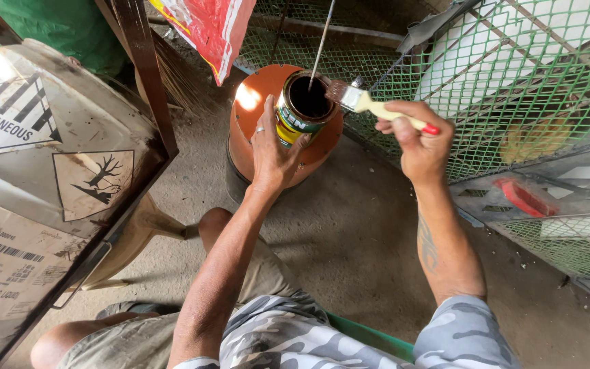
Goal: The person paints a metal frame using a brush and dark paint from a can. They repeatedly dip the brush into the paint can and apply paint to various sections of the frame, including vertical bars and horizontal supports.
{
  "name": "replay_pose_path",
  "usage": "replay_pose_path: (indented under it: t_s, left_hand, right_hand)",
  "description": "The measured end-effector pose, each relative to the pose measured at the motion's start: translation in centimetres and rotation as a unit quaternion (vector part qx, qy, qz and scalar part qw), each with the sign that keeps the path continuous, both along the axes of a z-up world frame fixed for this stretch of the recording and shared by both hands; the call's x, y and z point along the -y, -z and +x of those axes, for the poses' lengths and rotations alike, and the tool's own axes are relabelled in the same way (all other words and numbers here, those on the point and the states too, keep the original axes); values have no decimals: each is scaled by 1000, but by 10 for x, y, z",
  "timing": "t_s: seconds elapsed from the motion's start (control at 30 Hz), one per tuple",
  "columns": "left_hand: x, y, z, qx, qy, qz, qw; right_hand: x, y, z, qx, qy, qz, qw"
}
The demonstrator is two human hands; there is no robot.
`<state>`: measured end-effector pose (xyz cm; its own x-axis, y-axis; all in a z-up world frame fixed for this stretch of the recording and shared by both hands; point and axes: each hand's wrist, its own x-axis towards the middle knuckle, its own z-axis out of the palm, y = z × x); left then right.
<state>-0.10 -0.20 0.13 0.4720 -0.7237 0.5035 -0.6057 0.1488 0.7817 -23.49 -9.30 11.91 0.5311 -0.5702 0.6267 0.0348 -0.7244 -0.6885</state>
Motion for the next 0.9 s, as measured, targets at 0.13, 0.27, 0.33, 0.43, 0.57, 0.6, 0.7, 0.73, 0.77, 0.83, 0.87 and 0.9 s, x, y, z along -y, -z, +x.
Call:
replay_pose_path:
  t_s: [0.13, 0.27, 0.33, 0.43, 0.57, 0.6, 0.7, 0.73, 0.77, 0.83, 0.87, 0.9]
  left_hand:
    - [2, -3, 2, -4, -1, 18, 1000]
    - [1, -1, 2, 15, -3, 0, 1000]
    - [3, -1, 1, -2, 7, 7, 1000]
    - [2, 2, 0, -4, -1, 16, 1000]
    - [4, 4, 1, -9, 1, 12, 1000]
    - [5, 5, 1, -2, -2, 8, 1000]
    - [7, 8, 0, 5, -3, 9, 1000]
    - [8, 7, 0, 5, -3, 10, 1000]
    - [8, 7, 1, 2, -1, 12, 1000]
    - [4, 5, 2, -5, -2, 16, 1000]
    - [3, 2, 2, -6, -3, 18, 1000]
    - [1, -1, 2, -7, -4, 19, 1000]
  right_hand:
    - [-2, -4, 7, -181, 31, -185, 965]
    - [-13, -1, 4, -273, 14, -249, 929]
    - [-17, -2, 2, -295, 11, -336, 894]
    - [-28, -4, -1, -319, 14, -348, 882]
    - [-42, -9, -1, -336, 12, -329, 883]
    - [-46, -11, -2, -332, 15, -333, 882]
    - [-55, -16, -12, -323, 13, -335, 885]
    - [-55, -17, -16, -320, 12, -336, 886]
    - [-55, -18, -20, -313, 13, -293, 903]
    - [-50, -16, -25, -298, 11, -204, 932]
    - [-50, -13, -30, -261, 29, -179, 948]
    - [-48, -9, -33, -222, 46, -154, 962]
